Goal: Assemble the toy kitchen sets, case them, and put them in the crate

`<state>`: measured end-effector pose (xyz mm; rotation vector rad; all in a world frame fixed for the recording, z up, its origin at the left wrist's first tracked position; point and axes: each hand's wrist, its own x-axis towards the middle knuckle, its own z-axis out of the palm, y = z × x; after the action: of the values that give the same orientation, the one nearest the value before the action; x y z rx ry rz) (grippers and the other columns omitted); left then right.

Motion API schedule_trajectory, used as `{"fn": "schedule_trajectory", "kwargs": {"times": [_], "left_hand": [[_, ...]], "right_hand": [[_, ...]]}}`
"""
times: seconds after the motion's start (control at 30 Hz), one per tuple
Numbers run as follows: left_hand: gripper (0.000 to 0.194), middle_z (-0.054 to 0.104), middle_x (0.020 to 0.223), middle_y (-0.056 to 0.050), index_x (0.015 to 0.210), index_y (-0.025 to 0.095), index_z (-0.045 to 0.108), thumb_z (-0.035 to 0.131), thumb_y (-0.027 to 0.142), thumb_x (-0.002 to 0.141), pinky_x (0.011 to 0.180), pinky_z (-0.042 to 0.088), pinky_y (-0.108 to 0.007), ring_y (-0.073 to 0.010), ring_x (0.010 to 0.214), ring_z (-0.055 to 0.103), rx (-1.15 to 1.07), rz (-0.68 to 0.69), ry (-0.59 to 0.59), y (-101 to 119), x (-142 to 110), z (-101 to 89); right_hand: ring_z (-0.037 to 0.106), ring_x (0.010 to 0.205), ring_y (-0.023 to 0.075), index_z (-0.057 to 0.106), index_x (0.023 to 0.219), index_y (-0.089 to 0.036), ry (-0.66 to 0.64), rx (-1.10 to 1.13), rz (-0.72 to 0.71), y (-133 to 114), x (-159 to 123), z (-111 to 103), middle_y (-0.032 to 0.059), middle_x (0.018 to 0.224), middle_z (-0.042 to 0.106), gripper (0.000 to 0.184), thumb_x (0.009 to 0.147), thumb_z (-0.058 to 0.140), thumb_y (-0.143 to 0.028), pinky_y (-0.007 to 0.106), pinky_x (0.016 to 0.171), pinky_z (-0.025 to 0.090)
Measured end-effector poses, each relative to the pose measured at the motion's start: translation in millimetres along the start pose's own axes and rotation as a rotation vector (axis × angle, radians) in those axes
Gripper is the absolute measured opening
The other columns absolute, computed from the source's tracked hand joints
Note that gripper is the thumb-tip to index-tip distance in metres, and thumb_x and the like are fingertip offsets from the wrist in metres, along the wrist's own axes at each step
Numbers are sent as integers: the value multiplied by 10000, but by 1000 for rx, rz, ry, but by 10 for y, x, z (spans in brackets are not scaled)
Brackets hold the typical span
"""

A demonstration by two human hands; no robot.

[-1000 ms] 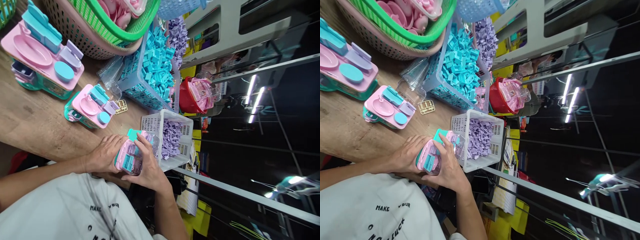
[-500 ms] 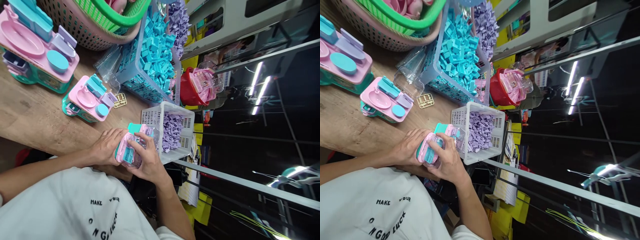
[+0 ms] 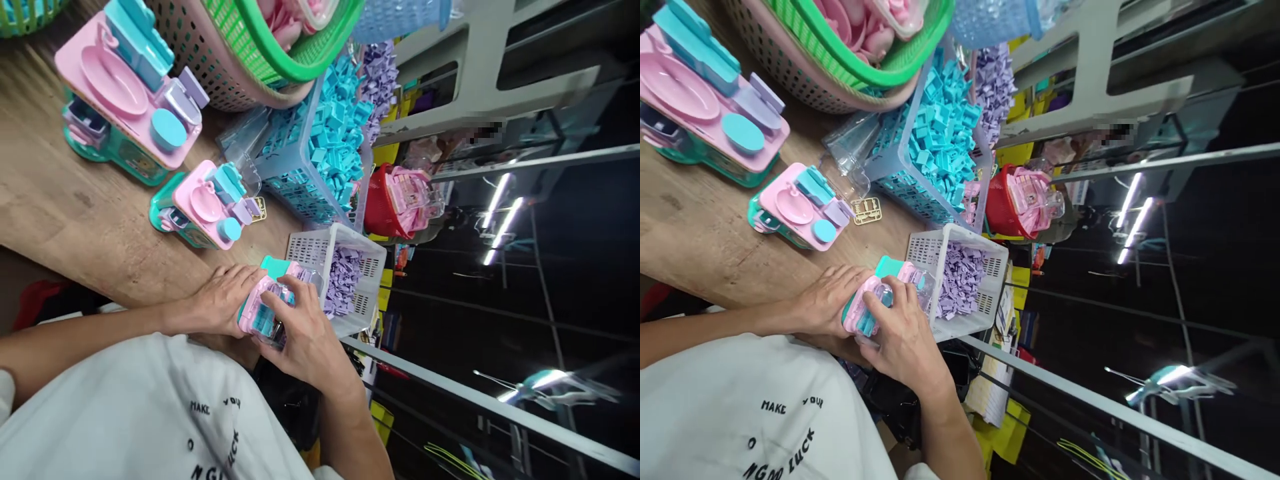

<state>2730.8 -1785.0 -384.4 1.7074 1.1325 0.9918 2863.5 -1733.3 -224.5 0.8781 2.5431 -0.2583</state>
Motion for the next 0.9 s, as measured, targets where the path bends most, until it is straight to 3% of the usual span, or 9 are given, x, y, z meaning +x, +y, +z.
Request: {"fn": "schedule_trajectory", "kwargs": {"times": [0.43, 0.53, 0.7, 0.9], "left_hand": [[876, 521, 1480, -203, 1475, 90, 390, 734, 387, 725, 1097, 368, -488, -349, 1363, 468, -8, -43, -66, 44, 24, -37], [844, 526, 1473, -197, 1480, 94, 390, 703, 427, 771, 1093, 368, -490, -346, 1356, 475, -2, -19, -26, 25, 9, -13], [934, 503, 1508, -192, 1495, 84, 367, 769, 368, 702, 1127, 349, -471, -330, 1391, 446, -10, -34, -58, 12, 10, -13], [905, 499, 1518, -182, 1483, 106, 391, 773, 345, 699, 1122, 357, -470, -330, 1387, 455, -5, -44, -76, 18, 22, -42]], "right_hand": [[480, 1181, 372, 574, 1240, -182, -57, 9, -23, 8, 21, 8, 184, 1364, 389, 531, 757, 768, -285, 566, 966, 541], [473, 1221, 377, 555, 1281, -202, -67, 29, 7, 14, 0, 25, 175, 1386, 377, 579, 756, 776, -302, 561, 977, 542], [463, 1255, 378, 456, 1427, -181, -50, 3, 51, -46, -20, 0, 195, 1403, 379, 727, 782, 765, -313, 555, 993, 544], [488, 1184, 400, 554, 1327, -124, -120, -147, 11, -100, 50, -83, 241, 1374, 423, 604, 793, 751, -327, 576, 946, 552]]}}
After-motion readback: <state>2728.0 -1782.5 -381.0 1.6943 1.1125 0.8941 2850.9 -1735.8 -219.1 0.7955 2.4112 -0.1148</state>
